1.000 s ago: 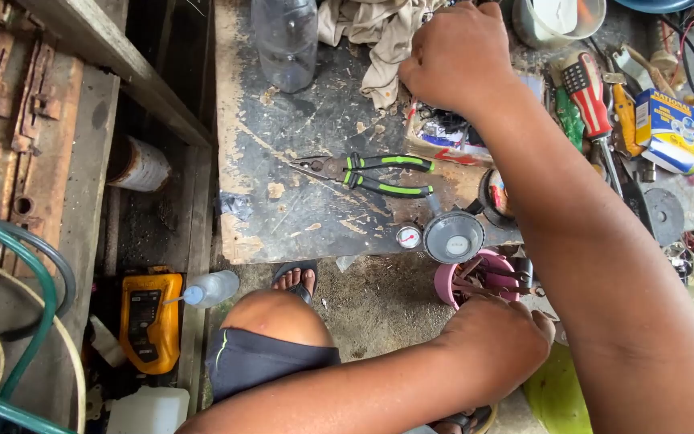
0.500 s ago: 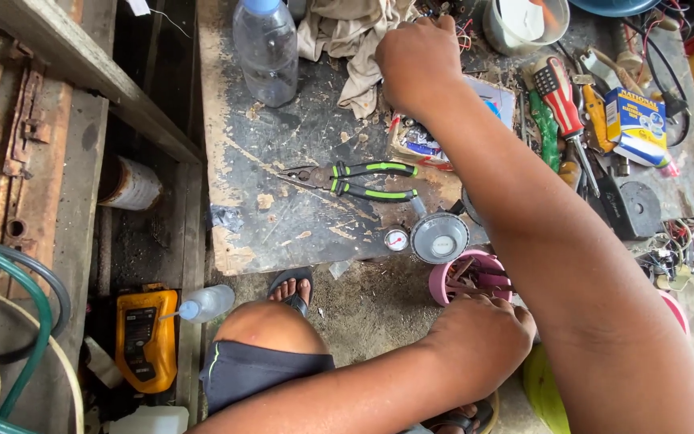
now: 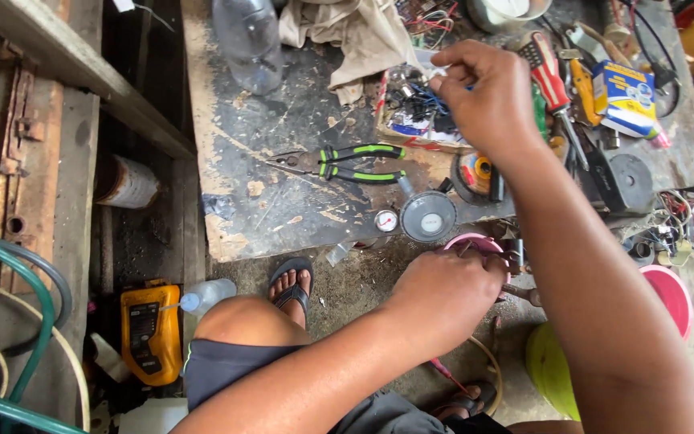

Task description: Repairing or assembling electronic components at a workbench, involving handling a small speaker, its packaging, and using pliers.

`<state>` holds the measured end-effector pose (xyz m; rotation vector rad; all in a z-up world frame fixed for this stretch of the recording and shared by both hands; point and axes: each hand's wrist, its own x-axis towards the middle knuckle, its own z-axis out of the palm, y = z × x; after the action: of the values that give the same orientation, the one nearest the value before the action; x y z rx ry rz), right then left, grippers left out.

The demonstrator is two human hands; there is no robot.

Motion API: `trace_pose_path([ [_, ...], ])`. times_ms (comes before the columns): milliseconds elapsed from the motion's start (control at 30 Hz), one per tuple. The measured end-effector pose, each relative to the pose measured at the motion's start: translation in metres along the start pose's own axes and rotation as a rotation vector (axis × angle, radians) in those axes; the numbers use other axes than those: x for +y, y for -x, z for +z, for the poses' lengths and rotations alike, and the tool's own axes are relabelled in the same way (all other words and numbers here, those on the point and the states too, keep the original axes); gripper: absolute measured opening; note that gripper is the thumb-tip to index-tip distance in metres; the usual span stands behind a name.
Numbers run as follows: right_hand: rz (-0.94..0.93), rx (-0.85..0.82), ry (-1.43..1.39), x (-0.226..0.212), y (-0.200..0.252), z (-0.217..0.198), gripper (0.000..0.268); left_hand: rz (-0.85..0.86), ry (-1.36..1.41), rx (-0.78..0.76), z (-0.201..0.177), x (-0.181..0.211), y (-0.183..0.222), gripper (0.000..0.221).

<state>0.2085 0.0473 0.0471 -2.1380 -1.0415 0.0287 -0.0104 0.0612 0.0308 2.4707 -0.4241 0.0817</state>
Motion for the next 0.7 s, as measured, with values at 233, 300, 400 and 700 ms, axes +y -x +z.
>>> trace_pose_path([
  [233,-0.12,0.089,0.09,-0.001,0.004,0.009,0.016,-0.031,0.043,-0.018,-0.014,0.001,-0.002,0.017],
  [300,-0.131,0.092,0.092,-0.002,0.007,0.005,0.017,-0.035,0.039,0.043,-0.031,-0.001,-0.005,0.016],
  [400,-0.075,0.091,0.062,-0.006,0.015,-0.004,0.011,-0.125,0.1,-0.104,-0.066,-0.01,-0.012,0.018],
  [700,-0.002,0.11,0.033,-0.04,0.109,-0.027,0.006,-0.311,0.055,0.158,-0.109,-0.069,0.003,0.017],
])
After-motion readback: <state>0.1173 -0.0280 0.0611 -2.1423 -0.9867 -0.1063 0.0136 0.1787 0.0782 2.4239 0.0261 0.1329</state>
